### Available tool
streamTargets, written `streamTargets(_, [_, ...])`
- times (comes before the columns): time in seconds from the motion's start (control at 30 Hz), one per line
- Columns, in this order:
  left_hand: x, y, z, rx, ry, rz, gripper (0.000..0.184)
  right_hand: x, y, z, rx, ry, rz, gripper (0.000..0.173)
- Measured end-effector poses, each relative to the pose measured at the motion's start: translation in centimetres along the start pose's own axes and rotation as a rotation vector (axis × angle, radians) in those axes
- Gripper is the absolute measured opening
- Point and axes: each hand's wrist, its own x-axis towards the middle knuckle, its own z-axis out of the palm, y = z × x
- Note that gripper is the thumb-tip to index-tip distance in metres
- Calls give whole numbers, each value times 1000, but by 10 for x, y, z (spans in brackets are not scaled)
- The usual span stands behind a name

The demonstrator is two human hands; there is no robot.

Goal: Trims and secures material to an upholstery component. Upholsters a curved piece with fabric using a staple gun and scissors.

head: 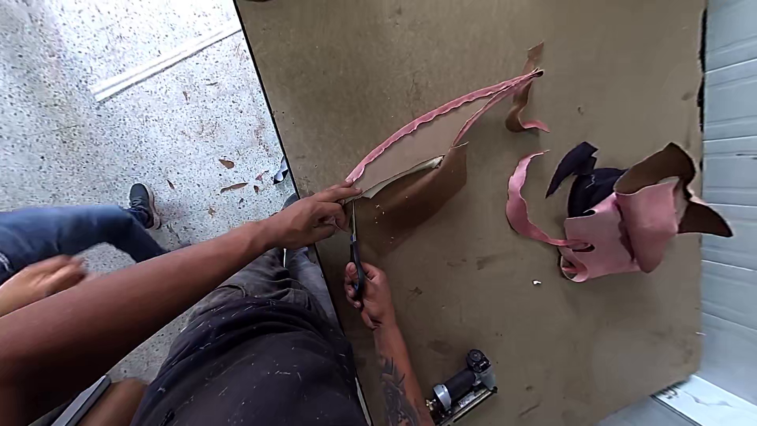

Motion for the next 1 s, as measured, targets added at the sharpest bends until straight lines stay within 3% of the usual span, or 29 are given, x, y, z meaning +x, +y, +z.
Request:
streamTargets(0.6, [-11,2,-7,93,8,-12,8,6,3,-3,8,-38,-47,43])
streamTargets(0.7, [-12,7,4,290,132,-20,7,5,2,-1,-5,-40,-56,43])
streamTargets(0.83, [-7,10,30,656,303,-189,26,7,3,3,-26,-65,-63,44])
streamTargets(1.0, [-7,-1,44,694,389,-166,18,6,7,8,-8,-42,-73,42])
